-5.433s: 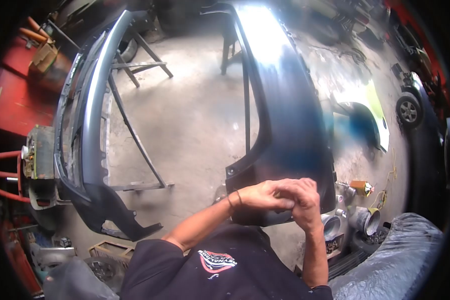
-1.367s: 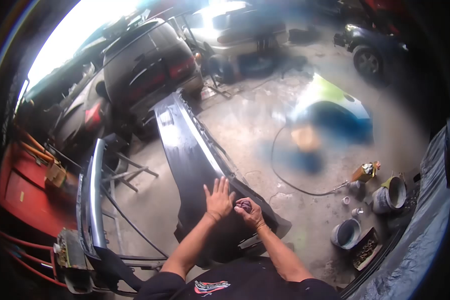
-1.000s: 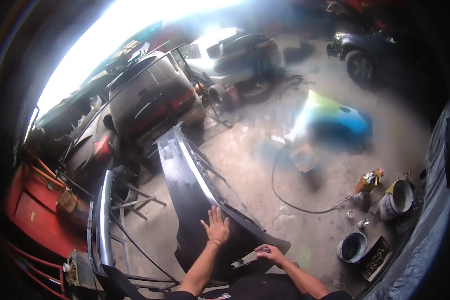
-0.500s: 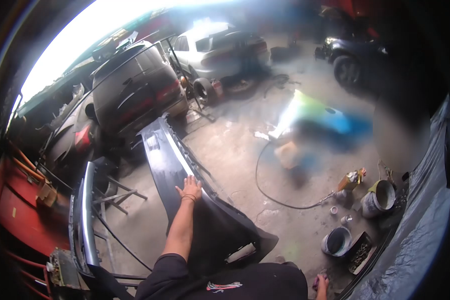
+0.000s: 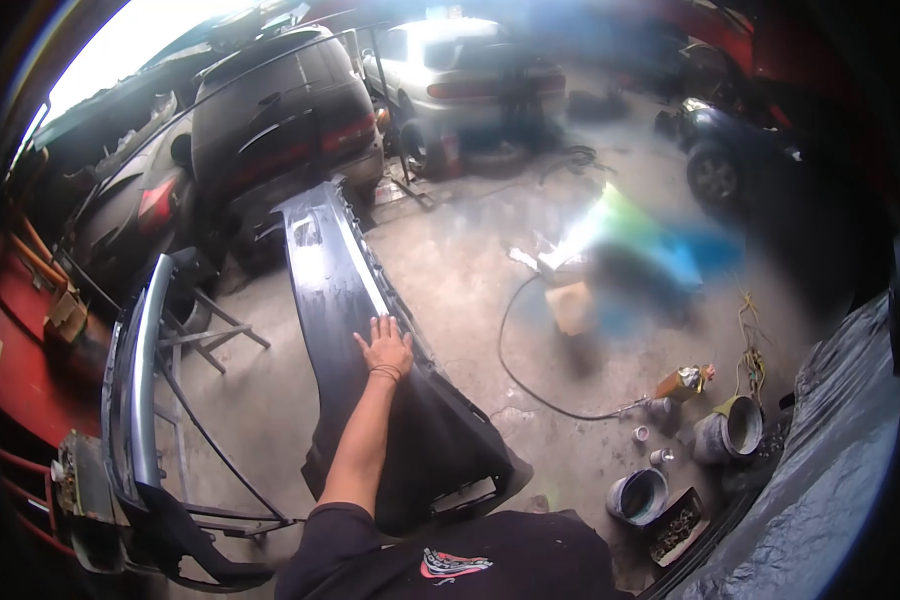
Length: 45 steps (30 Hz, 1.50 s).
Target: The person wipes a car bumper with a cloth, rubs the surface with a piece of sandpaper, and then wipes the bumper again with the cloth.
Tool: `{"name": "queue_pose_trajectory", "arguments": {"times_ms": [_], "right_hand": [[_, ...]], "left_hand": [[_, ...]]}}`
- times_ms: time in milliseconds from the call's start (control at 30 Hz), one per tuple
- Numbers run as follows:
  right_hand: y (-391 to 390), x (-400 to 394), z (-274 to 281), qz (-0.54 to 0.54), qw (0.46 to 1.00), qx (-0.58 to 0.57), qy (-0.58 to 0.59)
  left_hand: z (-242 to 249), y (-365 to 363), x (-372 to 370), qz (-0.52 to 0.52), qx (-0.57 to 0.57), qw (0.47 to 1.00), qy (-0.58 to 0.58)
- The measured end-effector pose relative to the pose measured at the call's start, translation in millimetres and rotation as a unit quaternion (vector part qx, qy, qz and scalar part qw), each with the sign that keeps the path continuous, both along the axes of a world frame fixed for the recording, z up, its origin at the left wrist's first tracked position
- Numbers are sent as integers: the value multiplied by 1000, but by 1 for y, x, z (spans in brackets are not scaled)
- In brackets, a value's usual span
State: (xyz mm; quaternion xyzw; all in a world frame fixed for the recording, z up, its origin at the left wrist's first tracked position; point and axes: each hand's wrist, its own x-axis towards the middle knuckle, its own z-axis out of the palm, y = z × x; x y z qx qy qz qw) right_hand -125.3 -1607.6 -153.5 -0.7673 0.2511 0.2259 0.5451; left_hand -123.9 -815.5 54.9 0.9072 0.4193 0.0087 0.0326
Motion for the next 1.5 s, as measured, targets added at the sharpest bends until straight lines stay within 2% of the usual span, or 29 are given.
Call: {"name": "queue_pose_trajectory", "arguments": {"times_ms": [133, 167, 200, 233, 267, 333, 433, 467, 533, 567, 600, 633, 667, 700, 800, 867, 900, 933, 967, 1100, 1133, 1200, 1233, 1333, 1367, 1400, 1433, 1467, 1500], "right_hand": [[17, 7, -1, 35, 999, -9, -6], [25, 36, 3, 40, 999, 2, -3], [37, 58, 5, 56, 993, 101, -19], [51, 77, 11, 57, 994, 86, -25], [67, 88, 21, 72, 995, -11, -73], [93, 99, 37, 101, 986, -35, -130], [131, 73, 85, 100, 992, 29, -77], [127, 64, 68, 101, 992, 29, -70], [118, 37, 35, 126, 985, -51, -109], [112, 19, 29, 111, 992, -35, -42], [114, -6, 54, 91, 995, -36, 35], [90, -25, 10, 96, 993, -49, 38], [77, -47, 4, 125, 979, -157, 31], [46, -67, -39, 125, 976, -174, 40], [-4, -127, -109, 134, 954, -249, 99], [-27, -147, -122, 142, 922, -326, 153], [6, -143, -77, 146, 919, -333, 154], [19, -142, -63, 126, 938, -296, 131], [21, -144, -46, 113, 951, -264, 109], [4, -129, 3, 92, 985, -147, 16], [-12, -119, -40, 81, 991, -104, -13], [22, -114, 21, 36, 999, -16, -8], [21, -116, 23, 41, 998, 34, -39], [39, -120, 56, 41, 998, 50, -26], [47, -115, 68, 60, 995, 79, -24], [55, -113, 80, 79, 991, 107, -18], [68, -110, 84, 46, 994, 95, -17], [90, -103, 93, 41, 989, 134, -45], [111, -91, 104, 61, 982, 177, -39]], "left_hand": [[5, 1, 4, -2, 18, 1000, 1], [7, 1, 5, -4, 11, 1000, 7], [7, 2, 3, -6, 2, 1000, 12], [5, 1, 2, -13, 8, 1000, 17], [4, -6, -3, -12, 6, 1000, 15], [13, -28, -13, -25, 19, 999, 31], [24, -67, -35, -52, 4, 999, 6], [11, -77, -44, -68, 35, 997, -6], [-1, -108, -61, -87, 48, 995, -33], [-3, -125, -72, -100, 45, 993, -40], [-6, -143, -83, -112, 43, 992, -48], [-13, -159, -96, -125, 51, 989, -57], [-8, -176, -106, -136, 37, 990, -27], [-17, -189, -117, -153, 45, 987, -17], [-28, -199, -133, -176, 39, 984, -9], [-17, -180, -129, -194, 17, 981, -13], [-21, -164, -121, -175, 10, 983, -44], [-15, -145, -109, -155, 13, 986, -55], [-22, -115, -96, -156, 71, 978, -121], [-5, 16, -41, -69, -30, 994, -75], [1, 42, -30, -47, -51, 996, -54], [7, 66, -15, -32, -89, 995, -40], [4, 65, -10, -19, -75, 996, -47], [-4, 34, -15, 10, -72, 995, -75], [-11, 9, -28, 2, -27, 995, -96], [-20, -20, -50, -5, 17, 993, -114], [-27, -51, -79, -25, 35, 990, -132], [-31, -84, -108, -46, 57, 986, -152], [-29, -116, -135, -54, 26, 990, -131]]}}
